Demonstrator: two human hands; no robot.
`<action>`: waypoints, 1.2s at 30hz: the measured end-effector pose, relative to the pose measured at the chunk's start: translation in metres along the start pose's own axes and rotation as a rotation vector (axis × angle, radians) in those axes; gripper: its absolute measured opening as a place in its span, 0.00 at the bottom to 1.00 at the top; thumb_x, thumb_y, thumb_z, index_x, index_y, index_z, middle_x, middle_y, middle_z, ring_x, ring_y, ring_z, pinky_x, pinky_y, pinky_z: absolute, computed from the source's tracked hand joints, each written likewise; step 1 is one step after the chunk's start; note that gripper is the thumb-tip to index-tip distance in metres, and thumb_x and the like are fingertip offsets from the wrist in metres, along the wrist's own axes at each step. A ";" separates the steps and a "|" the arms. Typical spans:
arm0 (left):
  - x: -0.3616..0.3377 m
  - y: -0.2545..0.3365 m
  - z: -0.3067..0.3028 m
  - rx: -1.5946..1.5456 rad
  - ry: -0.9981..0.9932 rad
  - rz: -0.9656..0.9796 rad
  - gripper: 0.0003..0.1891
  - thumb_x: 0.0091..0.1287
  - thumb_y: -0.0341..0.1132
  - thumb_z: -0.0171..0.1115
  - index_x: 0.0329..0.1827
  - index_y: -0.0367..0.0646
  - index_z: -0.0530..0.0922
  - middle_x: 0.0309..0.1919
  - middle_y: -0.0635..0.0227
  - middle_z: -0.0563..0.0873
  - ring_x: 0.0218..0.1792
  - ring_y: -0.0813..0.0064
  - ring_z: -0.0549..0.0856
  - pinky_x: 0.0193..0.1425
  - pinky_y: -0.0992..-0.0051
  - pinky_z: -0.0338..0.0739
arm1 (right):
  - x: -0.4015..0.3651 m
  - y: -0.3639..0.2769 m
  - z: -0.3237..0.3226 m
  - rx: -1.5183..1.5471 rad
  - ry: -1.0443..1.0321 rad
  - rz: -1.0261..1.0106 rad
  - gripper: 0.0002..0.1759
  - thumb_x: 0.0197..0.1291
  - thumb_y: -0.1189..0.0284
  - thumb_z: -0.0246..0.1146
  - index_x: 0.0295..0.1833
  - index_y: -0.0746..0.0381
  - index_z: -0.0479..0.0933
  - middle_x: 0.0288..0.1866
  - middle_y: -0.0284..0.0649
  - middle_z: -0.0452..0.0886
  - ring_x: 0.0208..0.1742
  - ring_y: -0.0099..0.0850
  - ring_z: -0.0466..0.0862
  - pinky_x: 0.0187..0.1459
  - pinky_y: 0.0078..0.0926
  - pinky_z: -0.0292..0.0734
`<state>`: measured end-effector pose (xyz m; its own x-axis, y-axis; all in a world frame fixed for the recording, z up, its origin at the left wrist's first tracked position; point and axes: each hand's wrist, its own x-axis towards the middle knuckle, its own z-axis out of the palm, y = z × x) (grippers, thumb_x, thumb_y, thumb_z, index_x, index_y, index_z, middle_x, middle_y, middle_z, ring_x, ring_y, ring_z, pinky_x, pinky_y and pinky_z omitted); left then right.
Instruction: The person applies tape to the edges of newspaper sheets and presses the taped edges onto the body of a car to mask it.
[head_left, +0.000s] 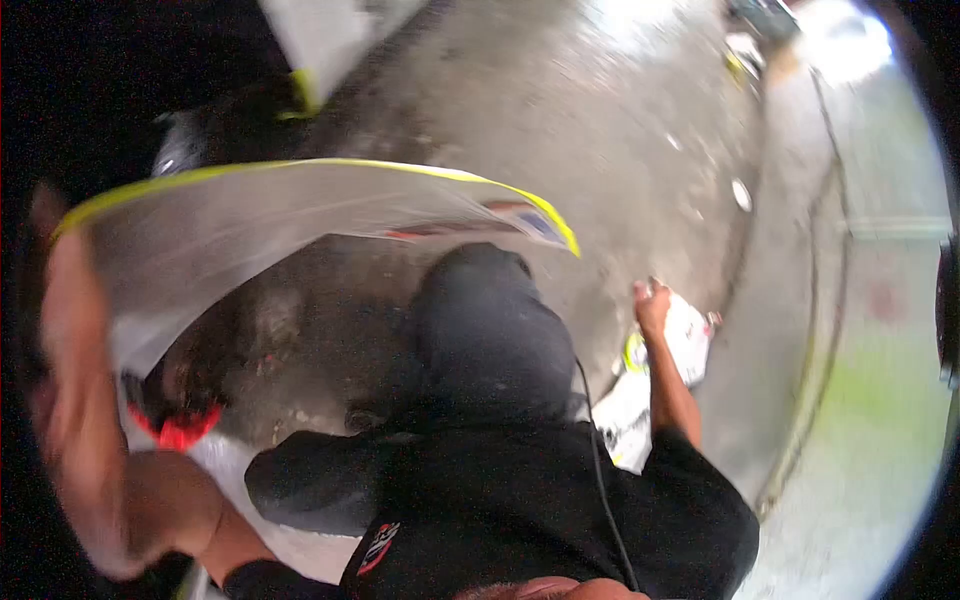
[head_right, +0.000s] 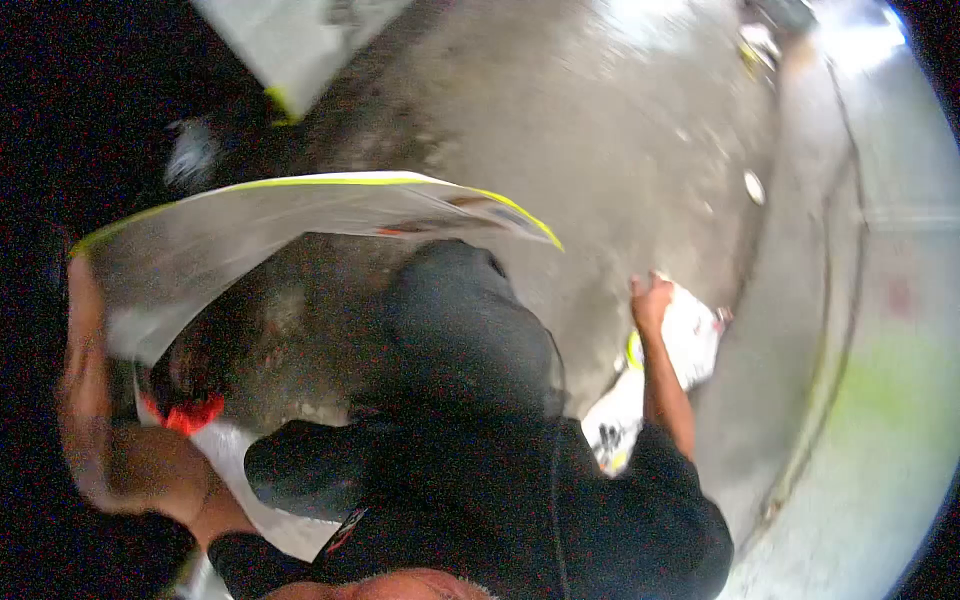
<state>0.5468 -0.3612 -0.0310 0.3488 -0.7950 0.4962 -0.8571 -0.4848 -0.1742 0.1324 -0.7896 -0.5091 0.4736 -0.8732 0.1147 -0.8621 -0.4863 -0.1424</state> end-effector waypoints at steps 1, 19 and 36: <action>-0.001 -0.003 -0.001 -0.002 0.000 -0.011 0.09 0.58 0.25 0.65 0.39 0.39 0.73 0.31 0.56 0.75 0.32 0.55 0.80 0.38 0.63 0.75 | 0.029 -0.040 -0.023 0.452 -0.043 0.179 0.26 0.70 0.60 0.69 0.65 0.68 0.80 0.57 0.53 0.84 0.59 0.42 0.84 0.61 0.36 0.78; -0.036 0.006 -0.028 -0.007 0.191 -0.106 0.11 0.50 0.24 0.65 0.28 0.39 0.69 0.26 0.58 0.71 0.31 0.53 0.76 0.34 0.59 0.71 | -0.043 -0.408 -0.225 0.842 0.291 -0.866 0.37 0.53 0.70 0.79 0.68 0.63 0.73 0.55 0.47 0.82 0.57 0.43 0.80 0.61 0.42 0.70; -0.058 -0.015 -0.022 -0.132 0.166 -0.184 0.09 0.54 0.19 0.65 0.33 0.35 0.73 0.28 0.56 0.73 0.30 0.52 0.76 0.34 0.63 0.70 | -0.033 -0.395 -0.238 0.855 0.282 -0.863 0.28 0.56 0.61 0.77 0.59 0.62 0.80 0.45 0.39 0.85 0.53 0.41 0.81 0.58 0.38 0.70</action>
<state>0.5309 -0.3002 -0.0381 0.4456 -0.6218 0.6441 -0.8308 -0.5553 0.0387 0.4147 -0.5606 -0.2229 0.6796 -0.2733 0.6807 0.1544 -0.8539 -0.4971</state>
